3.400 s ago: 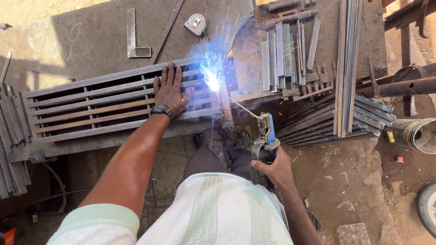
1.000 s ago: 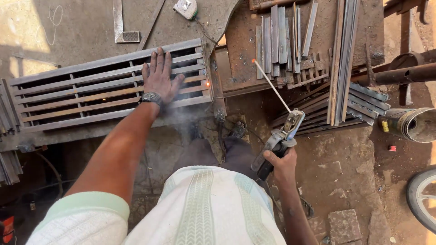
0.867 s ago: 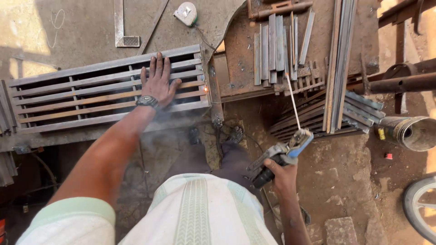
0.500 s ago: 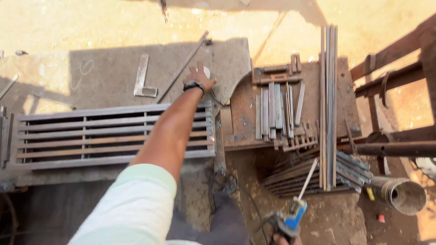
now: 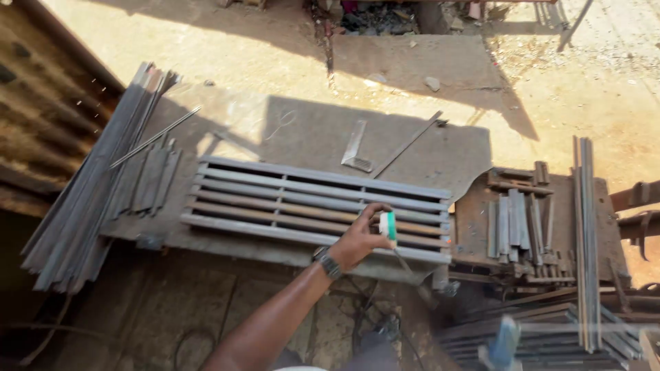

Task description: Welding and assembling a metal frame or grate at a workshop.

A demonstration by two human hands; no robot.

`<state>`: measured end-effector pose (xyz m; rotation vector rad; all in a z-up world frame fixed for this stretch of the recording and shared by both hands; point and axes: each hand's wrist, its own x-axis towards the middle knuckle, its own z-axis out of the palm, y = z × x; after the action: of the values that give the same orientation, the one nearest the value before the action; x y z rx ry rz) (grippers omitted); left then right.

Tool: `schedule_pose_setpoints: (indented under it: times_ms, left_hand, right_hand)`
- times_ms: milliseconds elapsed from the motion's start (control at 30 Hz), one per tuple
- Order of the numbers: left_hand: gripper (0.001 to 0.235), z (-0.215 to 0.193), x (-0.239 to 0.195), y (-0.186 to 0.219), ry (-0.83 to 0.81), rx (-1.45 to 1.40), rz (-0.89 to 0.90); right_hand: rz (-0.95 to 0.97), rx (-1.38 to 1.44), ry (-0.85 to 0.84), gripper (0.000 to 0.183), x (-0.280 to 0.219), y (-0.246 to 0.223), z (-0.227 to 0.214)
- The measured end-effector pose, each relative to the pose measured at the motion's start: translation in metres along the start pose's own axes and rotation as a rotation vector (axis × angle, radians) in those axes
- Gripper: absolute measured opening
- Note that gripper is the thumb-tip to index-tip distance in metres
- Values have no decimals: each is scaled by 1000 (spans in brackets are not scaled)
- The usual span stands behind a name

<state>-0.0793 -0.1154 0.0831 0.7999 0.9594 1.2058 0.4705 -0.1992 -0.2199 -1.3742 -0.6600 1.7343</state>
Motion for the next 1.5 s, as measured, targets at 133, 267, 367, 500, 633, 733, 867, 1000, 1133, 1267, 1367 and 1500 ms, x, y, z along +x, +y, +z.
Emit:
schedule_pose_setpoints:
  times_ms: [133,267,367,500,633,733,867,1000,1133,1267,1367,1500]
  left_hand:
    - [58,-74,-201,-1,311,-356,-240]
    - [23,-169,-332,-60,632,-601,-137]
    - [16,-203,-398,-66,858,-575,-5]
    - [22,-208,-438,-39,1130,-627,89]
    - [23,-190,-429,-19,1324,-749,189]
    - [24,-184,-402,-22,1413,-649,93]
    - [37,-182,-345,-30,1417,-352,-33]
    - [51,-203,-272,-6,1182,-97,8]
    - [60,-219,-212,43,1065,-92,-143]
    - [53,-232,-173,63,1030,-272,-43]
    - [48,-239,-168,61,1054,-459,-95]
    - [36,-268,-179,39,962,-337,-52]
  right_hand:
    - [-740,-997,232,53,-170,-199,361]
    - [-896,-1083,6,52,-128,-253,529]
    - [-1029,-1225,-70,55,-44,-259,618]
    - [-860,-1353,-96,56,42,-239,722]
    - [-663,-1521,32,67,139,-186,752]
    - [-530,-1555,143,74,182,-153,739]
    - [-584,-1463,43,82,230,-141,703]
    - [-927,-1491,-156,81,188,-135,712]
    - [-398,-1150,-824,70,12,-140,774]
    - [-269,-918,-1294,81,-70,-120,791]
    - [-699,-841,-1183,73,-75,-93,786]
    - [-652,-1013,-918,45,-80,-81,780]
